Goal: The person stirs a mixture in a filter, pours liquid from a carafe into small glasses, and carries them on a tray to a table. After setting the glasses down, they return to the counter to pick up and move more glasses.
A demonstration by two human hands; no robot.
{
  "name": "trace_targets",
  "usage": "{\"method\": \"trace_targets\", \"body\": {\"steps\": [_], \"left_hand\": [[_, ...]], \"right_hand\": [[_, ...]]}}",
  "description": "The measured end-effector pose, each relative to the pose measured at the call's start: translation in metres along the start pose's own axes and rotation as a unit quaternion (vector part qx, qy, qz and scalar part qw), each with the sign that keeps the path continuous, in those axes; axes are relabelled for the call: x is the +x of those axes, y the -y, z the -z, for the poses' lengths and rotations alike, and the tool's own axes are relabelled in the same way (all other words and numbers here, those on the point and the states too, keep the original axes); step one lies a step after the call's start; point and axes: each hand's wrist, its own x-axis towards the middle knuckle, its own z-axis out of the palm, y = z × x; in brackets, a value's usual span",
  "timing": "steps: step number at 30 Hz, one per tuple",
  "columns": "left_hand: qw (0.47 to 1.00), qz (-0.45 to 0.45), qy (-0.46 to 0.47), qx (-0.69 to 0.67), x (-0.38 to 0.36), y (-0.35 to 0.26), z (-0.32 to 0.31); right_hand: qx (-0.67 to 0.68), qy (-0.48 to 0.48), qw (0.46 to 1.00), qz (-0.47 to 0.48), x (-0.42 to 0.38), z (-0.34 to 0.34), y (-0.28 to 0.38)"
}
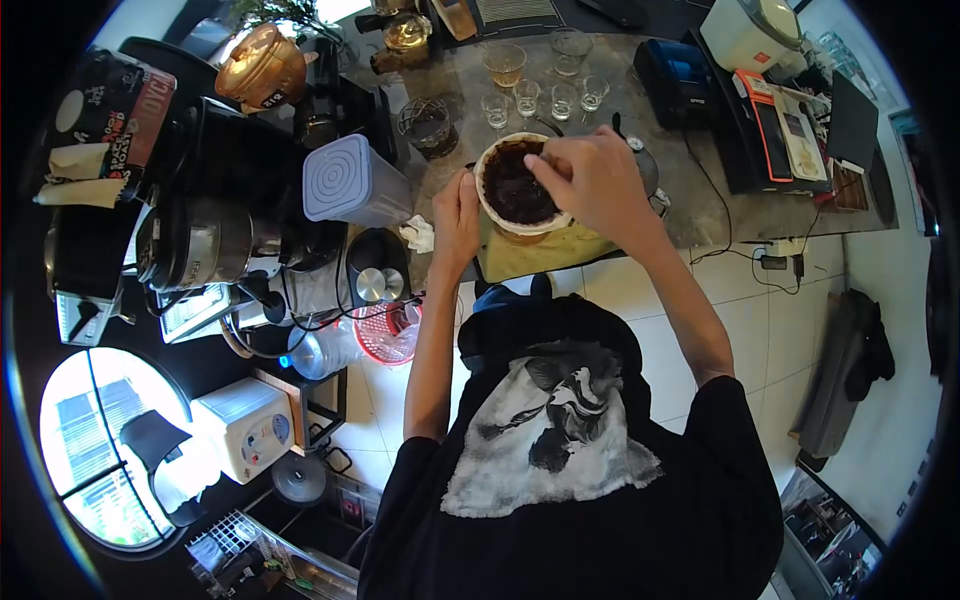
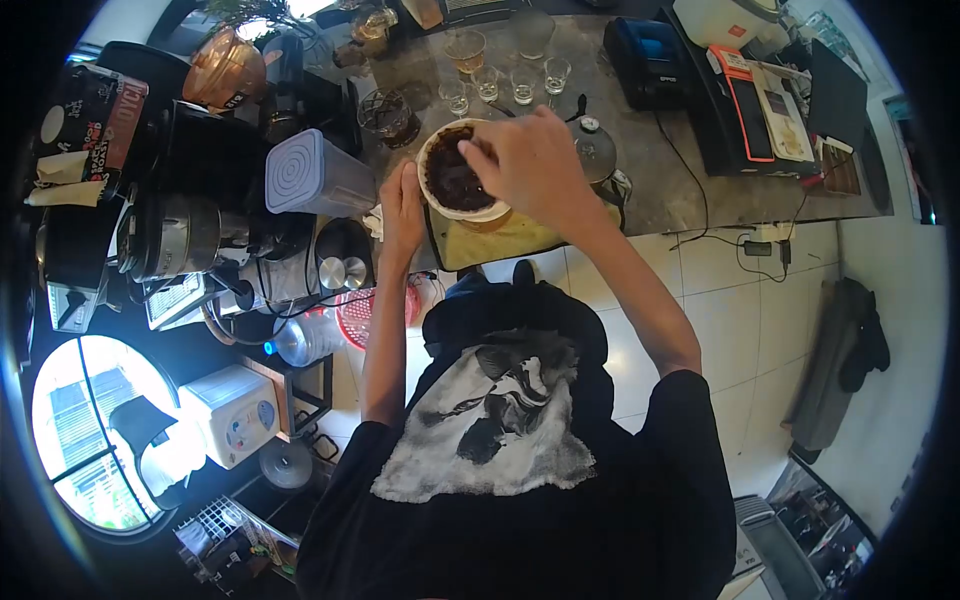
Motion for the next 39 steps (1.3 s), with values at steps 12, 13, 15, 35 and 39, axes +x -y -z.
{"method": "trace_targets", "body": {"steps": [12,13,15,35,39], "left_hand": [[0.997,-0.036,0.055,0.029,0.011,-0.001,0.005],[0.998,-0.034,0.059,0.009,0.013,0.008,0.004],[0.996,-0.042,0.065,0.039,0.014,0.009,0.008],[0.988,0.007,0.121,-0.096,0.022,0.027,0.003],[0.984,0.013,0.115,-0.133,0.021,0.028,0.001]], "right_hand": [[-0.086,-0.025,0.996,-0.006,0.014,0.001,0.003],[-0.081,-0.014,0.996,-0.028,0.008,0.005,0.006],[-0.066,0.011,0.996,-0.052,0.002,0.013,0.021],[-0.098,-0.04,0.994,-0.026,-0.002,-0.009,0.041],[-0.145,-0.043,0.987,-0.048,0.007,0.0,0.033]]}}
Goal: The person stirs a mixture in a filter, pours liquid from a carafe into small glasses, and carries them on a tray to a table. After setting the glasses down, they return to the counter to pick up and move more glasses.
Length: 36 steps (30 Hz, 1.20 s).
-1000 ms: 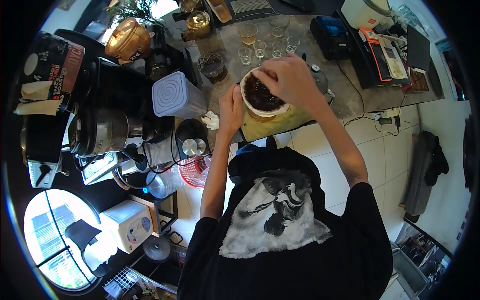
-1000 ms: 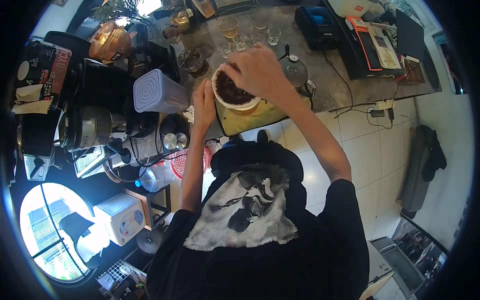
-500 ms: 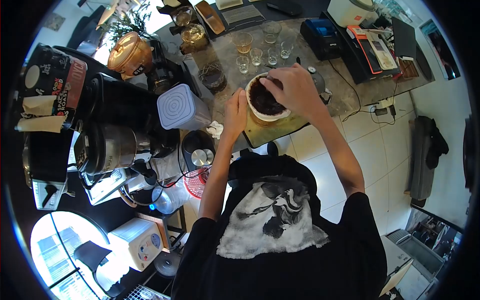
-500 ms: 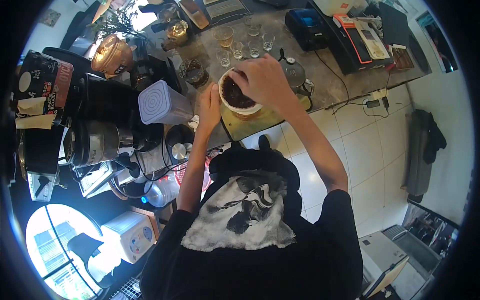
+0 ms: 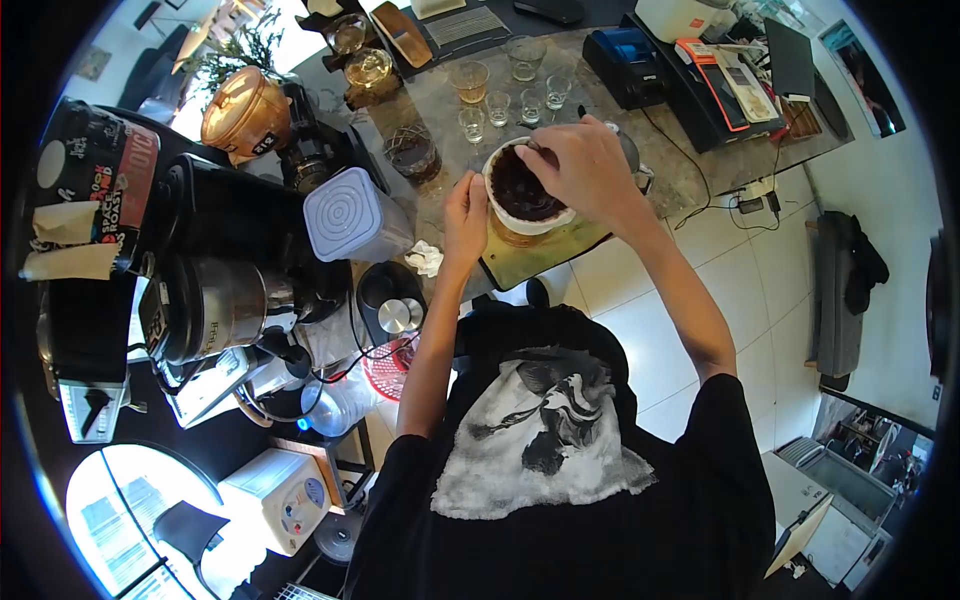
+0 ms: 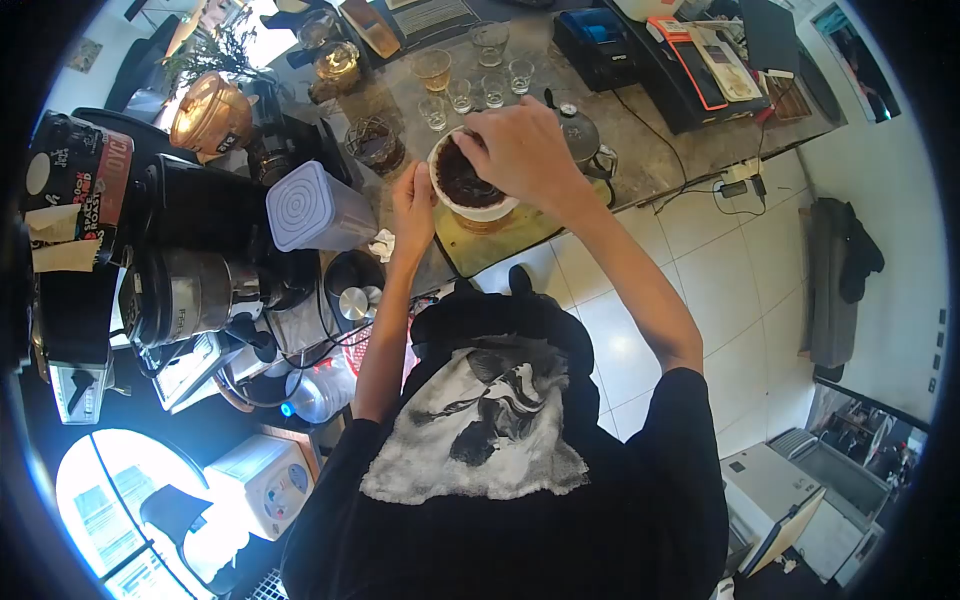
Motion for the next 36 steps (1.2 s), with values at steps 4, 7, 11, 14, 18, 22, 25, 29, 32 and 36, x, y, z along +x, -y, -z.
{"method": "trace_targets", "body": {"steps": [4,7,11,14,18,22,25,29,32,36], "left_hand": [[1.0,0.01,-0.003,-0.01,-0.001,-0.005,-0.002],[1.0,0.018,-0.004,-0.021,-0.002,-0.007,-0.003],[1.0,-0.004,0.003,-0.012,0.001,-0.005,-0.002],[1.0,-0.006,0.002,0.0,-0.001,-0.004,0.0],[1.0,0.001,-0.012,0.027,0.0,-0.002,-0.003],[1.0,0.002,-0.025,0.008,-0.001,0.005,-0.003],[0.999,0.003,-0.031,-0.034,0.0,0.006,-0.008],[0.999,0.005,-0.031,-0.031,0.001,0.004,-0.008],[0.999,-0.001,-0.038,-0.008,-0.003,0.001,-0.007],[0.997,-0.012,-0.064,0.027,-0.006,-0.001,-0.01]], "right_hand": [[-0.012,0.096,0.994,-0.058,-0.006,0.017,-0.003],[0.07,0.07,0.994,-0.046,-0.01,0.014,0.003],[0.085,0.003,0.996,0.007,0.0,-0.002,-0.006],[0.032,0.008,0.999,0.004,0.002,0.006,-0.008],[0.009,0.065,0.996,-0.057,-0.011,0.018,-0.01],[0.057,0.034,0.998,0.004,-0.02,0.002,0.001],[0.075,0.018,0.997,0.015,-0.005,-0.004,-0.006],[0.006,0.031,0.999,-0.013,0.001,0.007,-0.014],[0.022,0.078,0.996,-0.024,-0.009,0.016,-0.018],[0.064,0.062,0.995,0.033,-0.01,0.003,-0.013]]}}
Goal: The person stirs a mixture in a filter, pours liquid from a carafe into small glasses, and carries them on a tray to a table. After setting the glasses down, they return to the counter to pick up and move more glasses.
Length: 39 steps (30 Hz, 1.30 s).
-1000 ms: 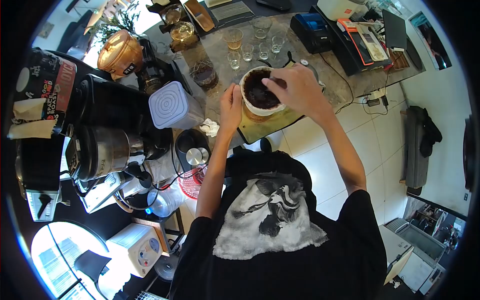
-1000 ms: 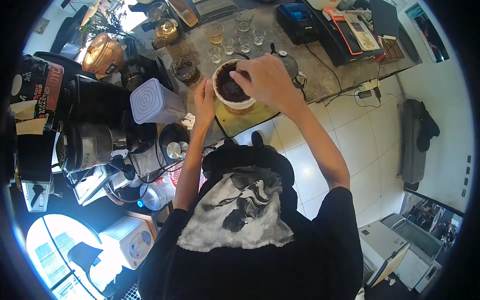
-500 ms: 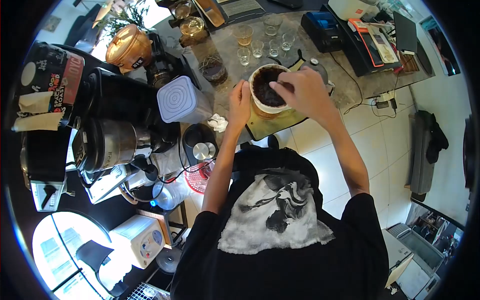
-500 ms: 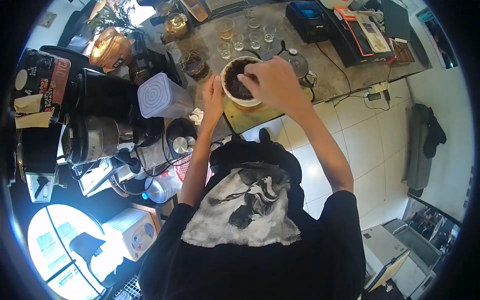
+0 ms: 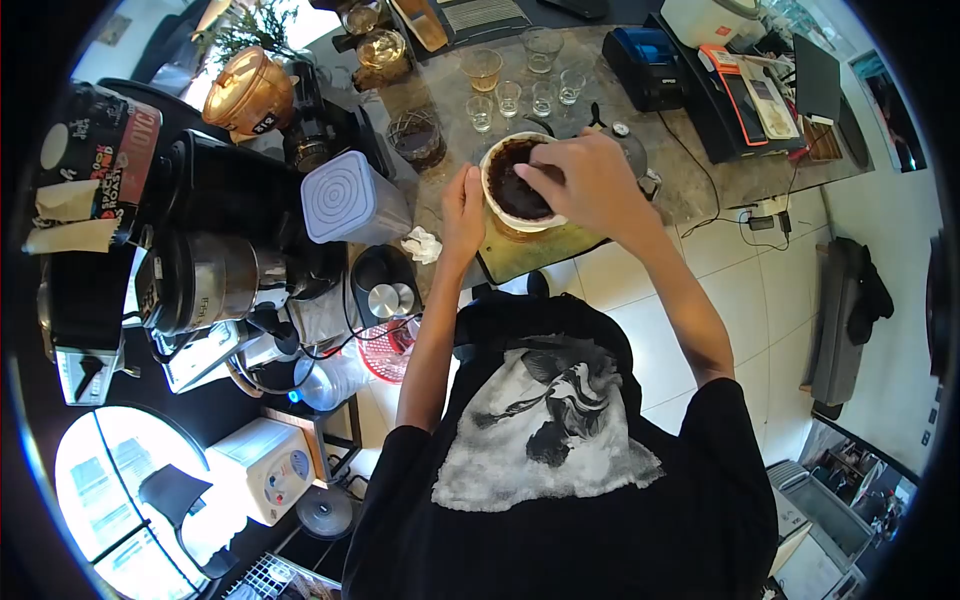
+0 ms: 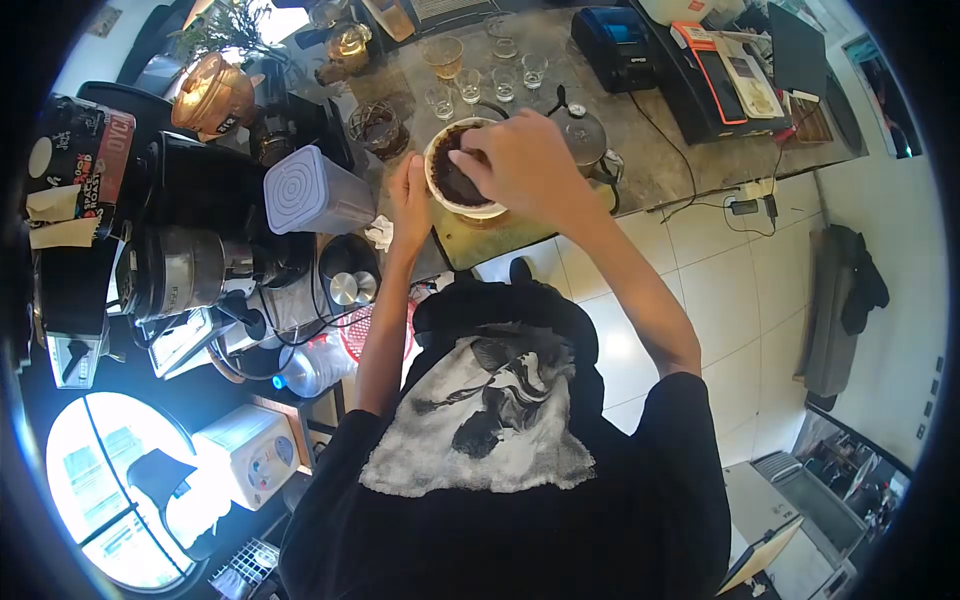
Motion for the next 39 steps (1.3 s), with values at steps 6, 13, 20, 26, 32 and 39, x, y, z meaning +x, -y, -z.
{"method": "trace_targets", "body": {"steps": [6,13,20,26,32,39], "left_hand": [[0.998,-0.043,-0.03,0.04,0.0,-0.009,-0.004],[0.999,-0.026,-0.04,0.017,-0.003,-0.012,-0.009],[0.997,-0.039,-0.068,0.01,-0.006,-0.012,-0.009],[0.992,-0.058,-0.097,0.055,-0.011,-0.011,-0.012],[0.992,-0.059,-0.096,0.057,-0.011,-0.013,-0.009],[0.99,-0.053,-0.11,0.074,-0.014,-0.016,-0.014]], "right_hand": [[0.009,-0.048,0.997,0.053,0.017,-0.001,-0.019],[0.057,0.035,0.995,0.078,0.008,0.005,-0.025],[0.043,0.054,0.992,0.102,0.038,0.004,-0.029],[0.076,-0.001,0.979,0.187,0.021,-0.006,-0.035],[0.107,0.004,0.984,0.145,0.041,-0.013,-0.032],[0.034,0.072,0.992,0.097,0.031,0.008,-0.041]]}}
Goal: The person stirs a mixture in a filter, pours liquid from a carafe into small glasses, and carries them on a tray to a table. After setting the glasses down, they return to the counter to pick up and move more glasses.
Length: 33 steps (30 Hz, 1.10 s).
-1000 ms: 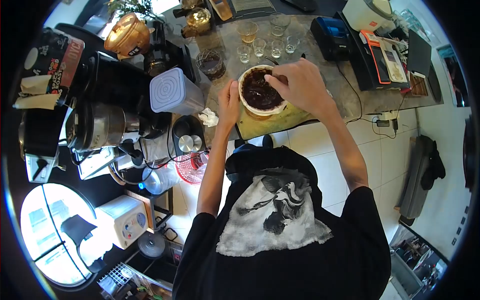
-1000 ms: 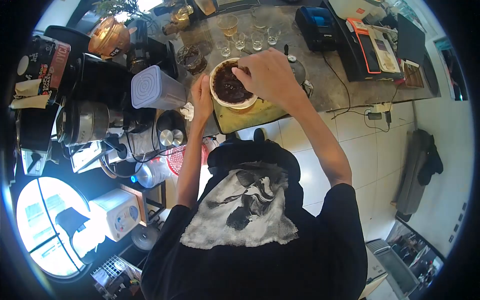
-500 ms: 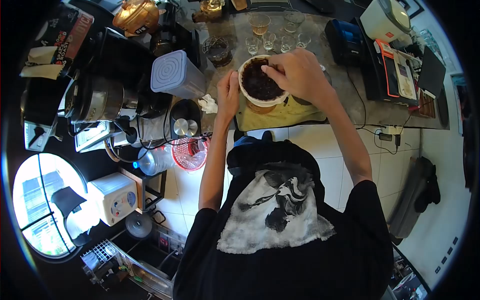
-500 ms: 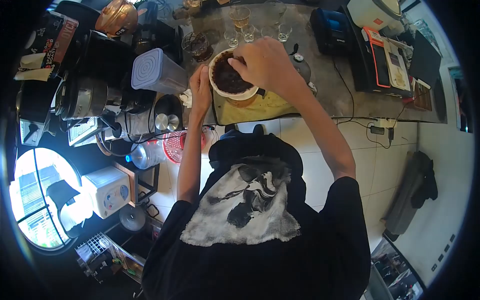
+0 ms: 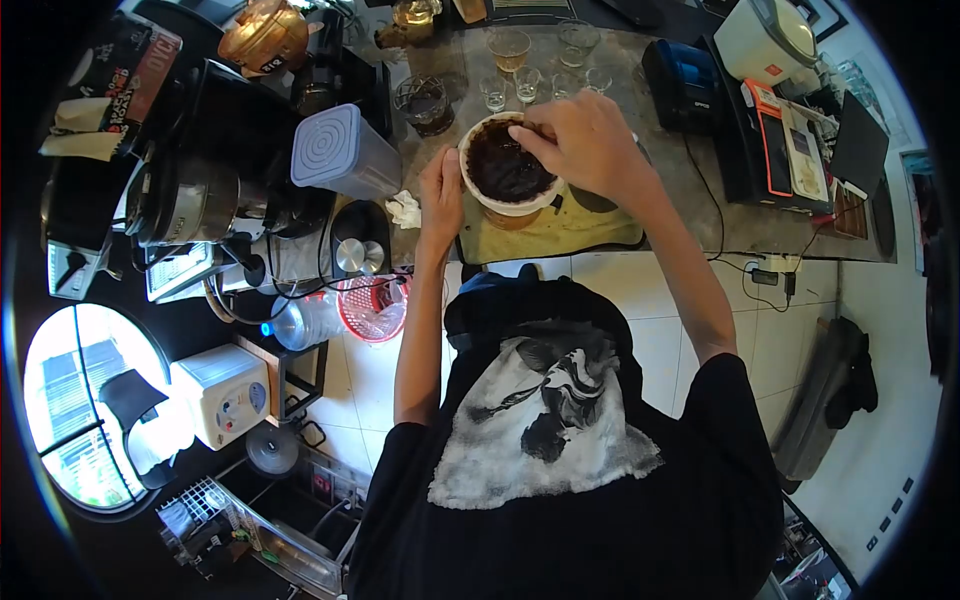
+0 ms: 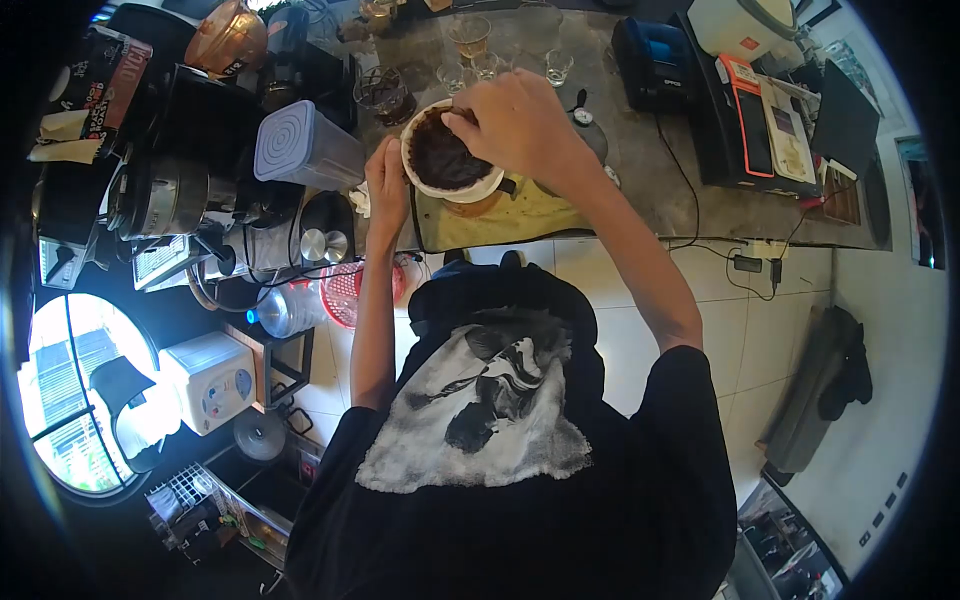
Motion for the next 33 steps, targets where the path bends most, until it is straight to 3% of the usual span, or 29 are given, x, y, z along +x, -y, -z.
{"method": "trace_targets", "body": {"steps": [5,9,11,14,21,24,26,30,33], "left_hand": [[1.0,0.002,0.003,-0.018,0.001,0.003,0.0],[1.0,0.001,0.01,-0.002,0.002,0.002,0.002],[0.999,0.026,0.024,-0.019,0.002,0.002,0.004],[0.999,0.034,0.029,-0.018,0.003,0.001,0.004],[0.998,0.02,0.06,0.011,0.01,-0.003,0.008],[0.997,0.037,0.072,-0.011,0.012,0.0,0.009],[0.996,0.023,0.085,0.004,0.014,0.001,0.011],[0.997,0.003,0.065,0.028,0.014,-0.003,0.012],[0.993,0.012,0.113,0.024,0.02,0.008,0.016]], "right_hand": [[0.07,-0.071,0.992,0.082,-0.008,-0.012,0.008],[0.041,-0.099,0.99,0.089,0.001,-0.01,0.006],[0.003,-0.039,0.999,0.005,0.002,0.005,0.006],[-0.007,-0.013,1.0,-0.025,-0.009,0.006,0.001],[0.058,-0.007,0.998,0.007,-0.01,-0.002,0.01],[0.082,-0.068,0.994,0.029,-0.001,-0.01,0.008],[-0.002,-0.044,0.999,-0.002,0.005,-0.007,0.009],[-0.052,-0.054,0.996,-0.037,-0.01,0.001,0.014],[-0.069,-0.058,0.993,-0.078,-0.019,0.002,0.026]]}}
